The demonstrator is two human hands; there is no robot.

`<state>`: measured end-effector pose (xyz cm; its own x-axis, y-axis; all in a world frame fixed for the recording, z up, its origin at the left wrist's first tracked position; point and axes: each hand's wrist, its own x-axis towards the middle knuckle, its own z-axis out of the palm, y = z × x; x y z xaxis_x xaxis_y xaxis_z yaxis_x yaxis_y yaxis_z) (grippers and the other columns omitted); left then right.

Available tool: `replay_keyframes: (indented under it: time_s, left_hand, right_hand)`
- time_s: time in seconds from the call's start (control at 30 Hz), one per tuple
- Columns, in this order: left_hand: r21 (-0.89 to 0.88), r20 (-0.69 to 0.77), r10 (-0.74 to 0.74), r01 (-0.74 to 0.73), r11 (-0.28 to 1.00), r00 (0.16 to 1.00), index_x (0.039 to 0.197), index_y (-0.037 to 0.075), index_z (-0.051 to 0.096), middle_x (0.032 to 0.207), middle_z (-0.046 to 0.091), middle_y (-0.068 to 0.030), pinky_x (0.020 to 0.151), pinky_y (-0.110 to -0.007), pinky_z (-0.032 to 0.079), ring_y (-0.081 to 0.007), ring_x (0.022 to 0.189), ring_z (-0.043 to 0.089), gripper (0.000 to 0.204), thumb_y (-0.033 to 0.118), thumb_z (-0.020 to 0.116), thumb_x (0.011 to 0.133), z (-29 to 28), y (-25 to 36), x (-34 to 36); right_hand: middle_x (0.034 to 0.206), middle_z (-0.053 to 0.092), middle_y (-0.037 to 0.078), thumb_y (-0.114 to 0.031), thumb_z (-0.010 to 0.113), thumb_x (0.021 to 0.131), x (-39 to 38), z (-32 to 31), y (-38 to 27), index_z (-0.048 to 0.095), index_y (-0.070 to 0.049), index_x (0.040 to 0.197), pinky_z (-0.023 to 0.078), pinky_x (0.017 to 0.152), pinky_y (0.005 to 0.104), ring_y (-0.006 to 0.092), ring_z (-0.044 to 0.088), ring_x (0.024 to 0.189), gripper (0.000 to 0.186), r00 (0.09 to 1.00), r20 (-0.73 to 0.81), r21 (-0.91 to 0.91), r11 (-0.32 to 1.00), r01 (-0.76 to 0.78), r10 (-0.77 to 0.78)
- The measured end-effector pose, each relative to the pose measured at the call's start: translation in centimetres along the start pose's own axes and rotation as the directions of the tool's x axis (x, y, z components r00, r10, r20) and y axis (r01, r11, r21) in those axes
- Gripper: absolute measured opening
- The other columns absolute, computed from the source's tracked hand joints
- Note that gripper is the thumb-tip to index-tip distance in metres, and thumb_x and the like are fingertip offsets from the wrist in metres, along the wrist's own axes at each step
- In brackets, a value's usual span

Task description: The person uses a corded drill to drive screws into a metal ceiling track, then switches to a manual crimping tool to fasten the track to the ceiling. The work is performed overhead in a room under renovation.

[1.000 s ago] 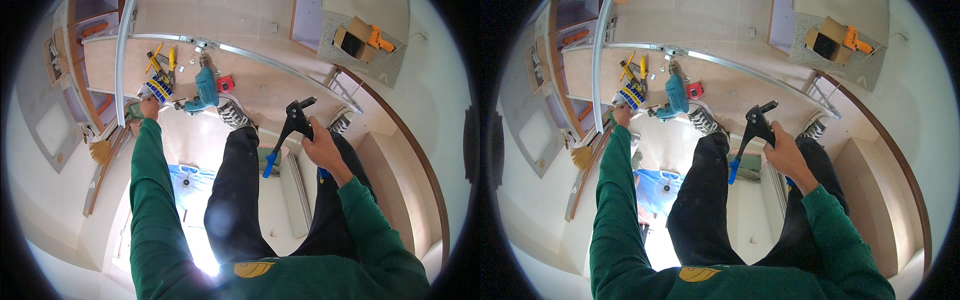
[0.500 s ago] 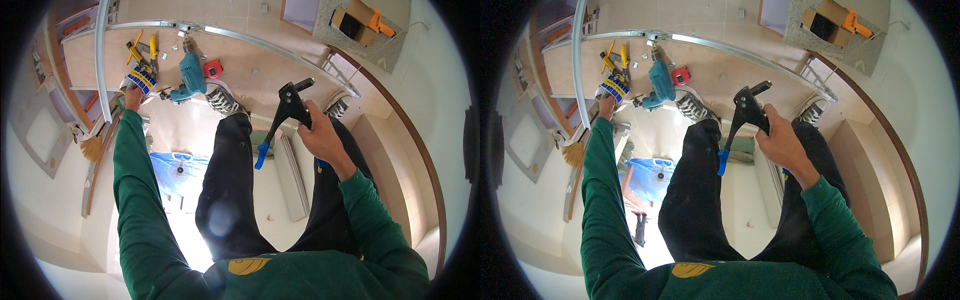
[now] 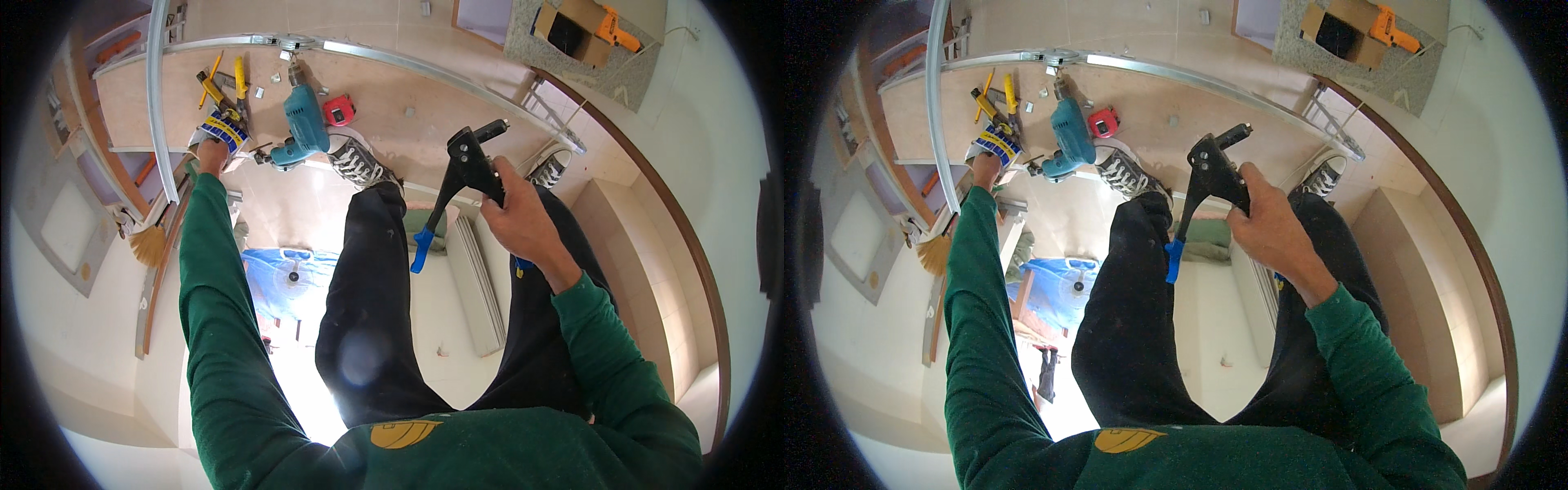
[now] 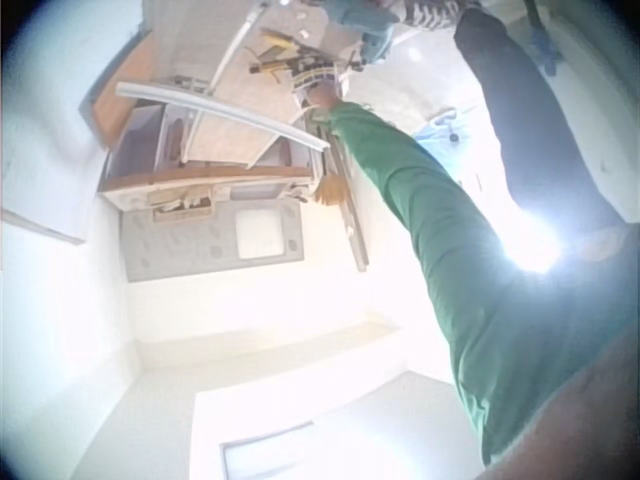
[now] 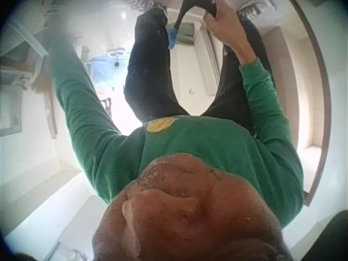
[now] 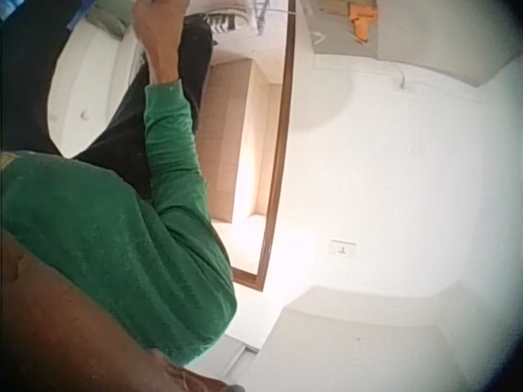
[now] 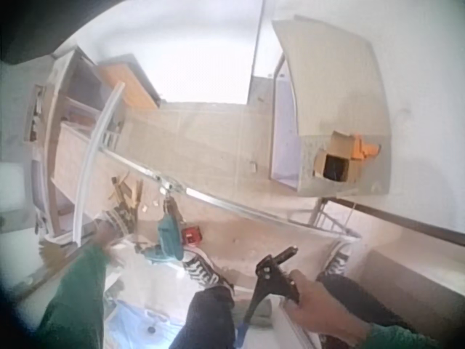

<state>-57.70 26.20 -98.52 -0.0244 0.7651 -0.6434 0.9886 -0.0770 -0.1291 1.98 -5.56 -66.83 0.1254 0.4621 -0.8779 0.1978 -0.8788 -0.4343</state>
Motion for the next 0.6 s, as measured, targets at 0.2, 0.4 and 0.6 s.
replay_keyframes:
  time_s: [0.2,0.4,0.6]
  left_hand:
    - [-0.032,0.017,-0.053,0.054,0.998,0.998,0.110,-0.006,0.077,0.111,0.073,-0.0339,0.096,-0.051,0.056,-0.0484,0.107,0.072,0.039,0.023,0.065,0.086,-0.3,-1.5,-0.1]
    - [-0.115,-0.089,-0.022,0.012,0.993,0.996,0.106,-0.007,0.077,0.106,0.074,-0.0334,0.093,-0.052,0.056,-0.0490,0.102,0.073,0.042,0.029,0.065,0.087,-1.3,1.1,-1.5]
    - [-0.268,-0.140,0.014,-0.052,0.962,0.990,0.108,-0.006,0.074,0.104,0.074,-0.0336,0.091,-0.052,0.056,-0.0514,0.101,0.071,0.036,0.023,0.064,0.090,-0.2,1.1,-3.2]
  right_hand:
    - [0.095,0.066,0.037,-0.005,0.061,0.089,0.2,0.0,0.2,0.047,0.003,0.122,0.049,0.087,0.0558,0.0546,0.067,0.093,0.037,0.999,0.014,-0.002,0.999,0.032,-0.032]
    - [0.094,0.066,0.038,-0.006,0.061,0.089,-0.2,0.3,0.0,0.048,0.003,0.121,0.049,0.087,0.0565,0.0568,0.066,0.093,0.036,0.999,-0.024,-0.040,0.999,0.037,-0.038]
    - [0.094,0.066,0.038,-0.005,0.061,0.089,0.1,0.7,0.4,0.048,0.003,0.122,0.050,0.086,0.0572,0.0562,0.067,0.092,0.036,0.999,-0.011,-0.014,0.999,0.034,-0.035]
